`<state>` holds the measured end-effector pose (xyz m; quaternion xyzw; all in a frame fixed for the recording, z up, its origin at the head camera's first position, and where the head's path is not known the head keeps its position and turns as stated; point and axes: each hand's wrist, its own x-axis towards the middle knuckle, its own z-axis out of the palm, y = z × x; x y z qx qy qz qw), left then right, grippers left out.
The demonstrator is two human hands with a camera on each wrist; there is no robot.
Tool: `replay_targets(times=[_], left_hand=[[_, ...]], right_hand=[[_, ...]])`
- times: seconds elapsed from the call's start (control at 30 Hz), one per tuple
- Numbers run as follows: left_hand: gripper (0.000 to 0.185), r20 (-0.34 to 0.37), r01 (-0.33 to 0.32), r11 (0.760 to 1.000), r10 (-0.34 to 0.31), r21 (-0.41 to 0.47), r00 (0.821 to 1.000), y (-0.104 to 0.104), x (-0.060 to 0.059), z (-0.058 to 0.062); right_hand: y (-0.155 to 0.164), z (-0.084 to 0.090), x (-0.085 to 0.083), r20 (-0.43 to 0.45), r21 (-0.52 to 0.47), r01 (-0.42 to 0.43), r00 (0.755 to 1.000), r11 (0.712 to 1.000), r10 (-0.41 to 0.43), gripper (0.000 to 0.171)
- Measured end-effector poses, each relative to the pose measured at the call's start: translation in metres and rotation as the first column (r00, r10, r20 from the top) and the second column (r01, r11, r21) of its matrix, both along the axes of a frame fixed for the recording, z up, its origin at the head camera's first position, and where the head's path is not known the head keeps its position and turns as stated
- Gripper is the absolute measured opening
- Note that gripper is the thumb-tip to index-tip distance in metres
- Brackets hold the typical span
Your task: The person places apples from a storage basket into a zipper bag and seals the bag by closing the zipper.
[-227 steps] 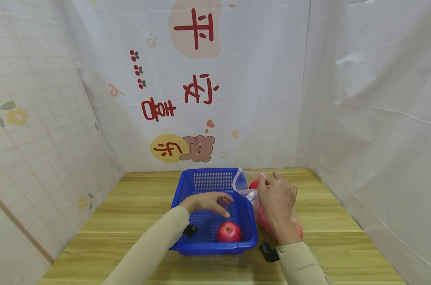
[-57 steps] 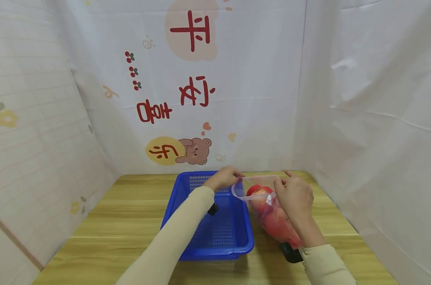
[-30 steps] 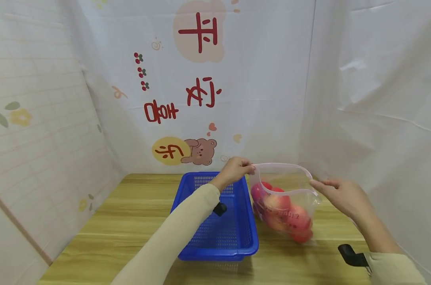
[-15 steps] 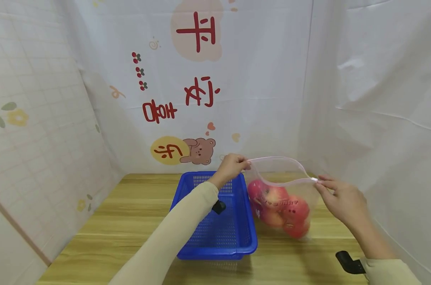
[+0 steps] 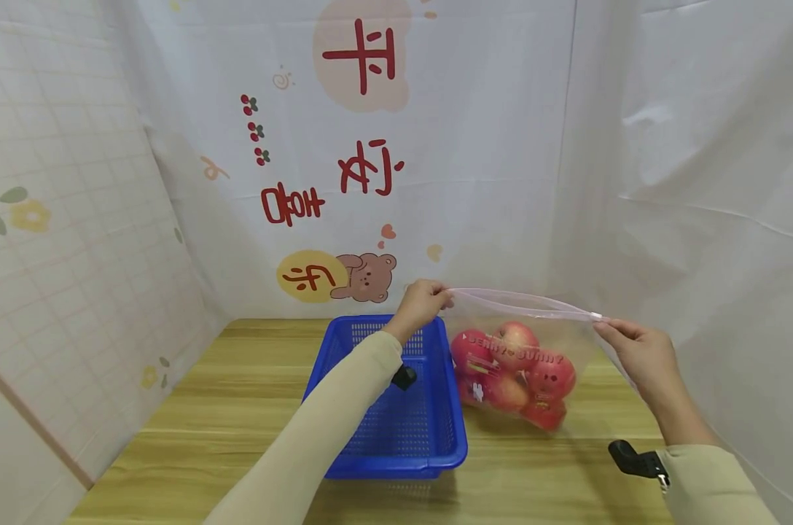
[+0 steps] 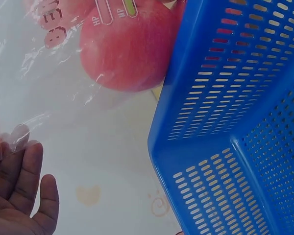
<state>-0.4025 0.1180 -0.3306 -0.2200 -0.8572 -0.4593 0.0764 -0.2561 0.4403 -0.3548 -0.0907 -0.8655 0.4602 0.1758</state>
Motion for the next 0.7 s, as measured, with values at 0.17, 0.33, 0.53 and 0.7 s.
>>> replay_targets(times=[0.17,0.33,0.53,0.7], left_hand=[[0.024,-0.02,-0.009,1.0,0.009,-0.002,1.0,0.002,0.001,0.001],[0.022,-0.081,-0.043,0.998,0.038,-0.055,0.996,0.004,0.001,0.002],[0.028,-0.141,-0.086,0.986,0.066,-0.142,0.988,0.015,0.005,0.006],[0.034,-0.222,-0.084,0.977,0.04,-0.195,0.974,0.033,0.017,0.017]], right_hand=[[0.003,-0.004,0.0,-0.043,-0.047,-0.057,0.998,0.997,0.055,0.052],[-0.003,-0.005,-0.002,-0.073,-0.083,0.01,0.997,0.996,-0.016,0.056],[-0.014,-0.004,-0.007,-0.072,-0.277,0.168,0.978,0.946,-0.194,0.039],[-0.021,-0.004,-0.01,-0.077,-0.412,0.223,0.957,0.884,-0.278,0.022]])
